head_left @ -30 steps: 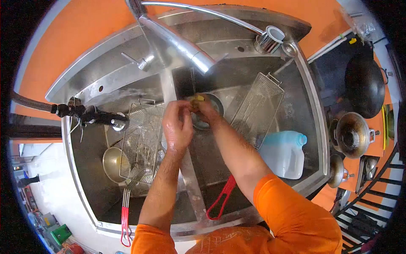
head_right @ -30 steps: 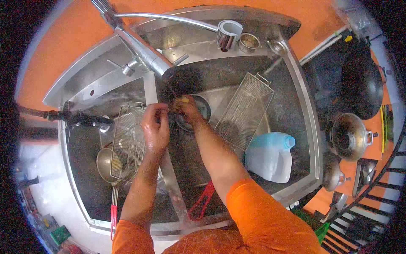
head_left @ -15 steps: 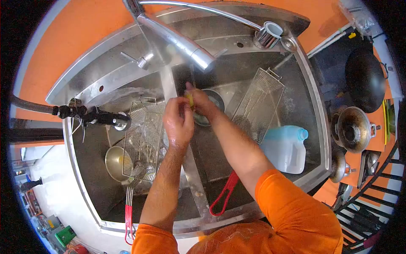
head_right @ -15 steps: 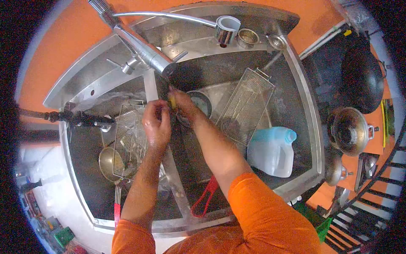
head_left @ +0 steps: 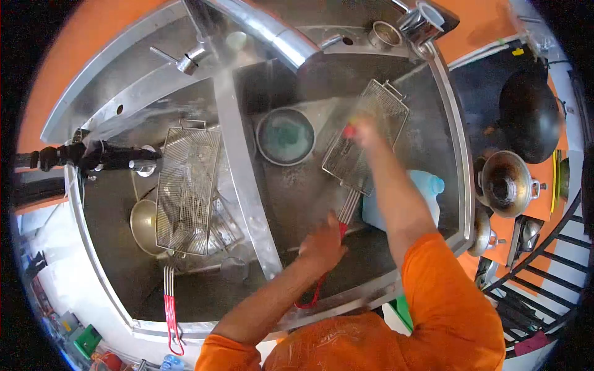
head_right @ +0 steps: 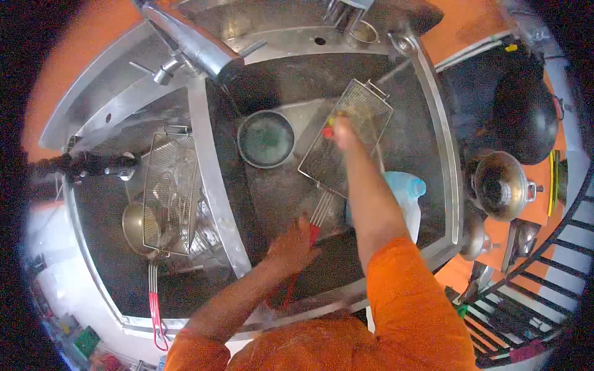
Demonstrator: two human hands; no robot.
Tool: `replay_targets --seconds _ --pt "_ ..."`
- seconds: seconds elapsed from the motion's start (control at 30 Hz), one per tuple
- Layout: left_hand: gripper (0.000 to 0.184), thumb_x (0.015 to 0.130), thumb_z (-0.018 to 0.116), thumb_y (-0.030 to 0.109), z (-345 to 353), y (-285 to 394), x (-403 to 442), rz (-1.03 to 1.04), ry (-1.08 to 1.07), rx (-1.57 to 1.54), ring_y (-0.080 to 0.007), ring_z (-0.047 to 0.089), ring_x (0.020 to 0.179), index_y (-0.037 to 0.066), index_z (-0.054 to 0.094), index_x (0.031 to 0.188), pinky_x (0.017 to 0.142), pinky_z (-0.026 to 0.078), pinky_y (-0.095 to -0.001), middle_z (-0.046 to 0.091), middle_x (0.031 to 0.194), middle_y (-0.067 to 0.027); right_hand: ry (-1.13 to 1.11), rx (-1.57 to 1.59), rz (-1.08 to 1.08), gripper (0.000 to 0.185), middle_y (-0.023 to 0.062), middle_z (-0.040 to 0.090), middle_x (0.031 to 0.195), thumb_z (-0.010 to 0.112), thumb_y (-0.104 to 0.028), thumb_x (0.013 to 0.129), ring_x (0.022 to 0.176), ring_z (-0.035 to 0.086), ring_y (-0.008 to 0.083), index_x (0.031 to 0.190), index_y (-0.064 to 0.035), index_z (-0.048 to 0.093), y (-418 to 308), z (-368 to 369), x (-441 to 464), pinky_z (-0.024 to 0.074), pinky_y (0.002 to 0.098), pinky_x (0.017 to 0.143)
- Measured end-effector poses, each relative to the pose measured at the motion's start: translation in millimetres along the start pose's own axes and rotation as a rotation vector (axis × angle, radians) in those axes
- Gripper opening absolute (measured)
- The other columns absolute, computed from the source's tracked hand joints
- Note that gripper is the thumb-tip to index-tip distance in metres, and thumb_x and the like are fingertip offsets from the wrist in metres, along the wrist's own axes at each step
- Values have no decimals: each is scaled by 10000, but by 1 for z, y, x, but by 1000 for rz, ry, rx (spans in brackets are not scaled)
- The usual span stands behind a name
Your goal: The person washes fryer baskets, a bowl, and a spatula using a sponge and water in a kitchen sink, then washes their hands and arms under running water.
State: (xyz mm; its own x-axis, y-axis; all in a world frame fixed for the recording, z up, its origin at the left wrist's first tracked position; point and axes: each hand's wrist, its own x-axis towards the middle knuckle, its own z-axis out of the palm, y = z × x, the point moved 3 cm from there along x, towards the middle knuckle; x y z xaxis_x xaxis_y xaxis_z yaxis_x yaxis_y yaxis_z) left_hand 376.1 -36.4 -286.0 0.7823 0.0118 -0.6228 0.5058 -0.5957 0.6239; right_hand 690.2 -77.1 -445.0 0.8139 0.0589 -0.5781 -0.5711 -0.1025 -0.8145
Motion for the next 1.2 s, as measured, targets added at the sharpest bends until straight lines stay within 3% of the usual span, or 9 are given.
replay_targets --seconds 0.17,0.27,0.4,0.57,0.77,0.87,0.97,1.07,1.2 --pt "482 857 551 108 4 10 18 -97 -123 -22 -416 642 896 -48 301 1238 753 530 -497 626 971 -271 -335 -338 312 176 53 568 710 455 -237 914 599 562 180 920 -102 567 67 0 -34 534 365 583" --pt "341 877 497 90 -7 19 14 -113 -108 22 -418 641 906 -29 345 1158 753 529 -499 631 966 -271 -681 -1160 347 206 19 512 575 483 -281 900 476 501 151 840 -108 576 42 7 -90 455 326 439" --pt "245 886 469 86 -1 13 15 -107 -49 -38 -417 639 914 -16 386 1092 758 528 -496 631 978 -267 -580 -708 243 360 40 515 520 499 -363 890 366 441 154 663 -94 577 -5 11 -114 380 371 345" --pt "227 882 475 72 4 10 15 -42 6 -83 -420 635 925 -7 411 1085 773 526 -491 634 979 -262 -727 -1473 11 497 99 625 652 483 -508 878 500 572 200 847 -41 650 -3 20 -130 455 382 424" --pt "277 876 522 123 3 6 13 -31 28 -79 -385 640 945 2 437 1110 749 536 -473 633 986 -244 -654 -1417 -115 600 109 661 862 622 -595 759 695 623 229 931 -20 652 -21 27 -150 498 393 622" --pt "324 879 548 255 -13 5 -7 20 92 -35 -387 634 942 34 470 1102 758 519 -490 630 1003 -218 -833 -1827 -68 552 102 625 760 654 -466 801 590 583 198 1145 -40 581 -37 30 -158 478 339 495" --pt "327 851 589 299 -30 -5 -23 52 242 132 -346 601 1008 59 527 1064 813 496 -469 608 1055 -183 -630 -1286 -375 362 132 649 818 702 -330 752 706 625 232 945 -30 636 -35 29 -108 517 392 669" --pt "289 819 614 249 -66 -15 -41 154 432 228 -298 551 1072 62 560 1032 864 464 -434 572 1105 -144 -527 -1133 -125 249 135 646 819 670 -155 751 712 632 213 965 -38 625 -72 88 -150 524 373 650" --pt "268 788 619 177 -112 -30 -57 382 757 154 -288 516 1075 65 566 1025 877 434 -427 546 1090 -113 -566 -911 -677 274 94 649 815 645 -49 739 710 632 226 1010 -47 609 -29 129 -101 530 362 638"
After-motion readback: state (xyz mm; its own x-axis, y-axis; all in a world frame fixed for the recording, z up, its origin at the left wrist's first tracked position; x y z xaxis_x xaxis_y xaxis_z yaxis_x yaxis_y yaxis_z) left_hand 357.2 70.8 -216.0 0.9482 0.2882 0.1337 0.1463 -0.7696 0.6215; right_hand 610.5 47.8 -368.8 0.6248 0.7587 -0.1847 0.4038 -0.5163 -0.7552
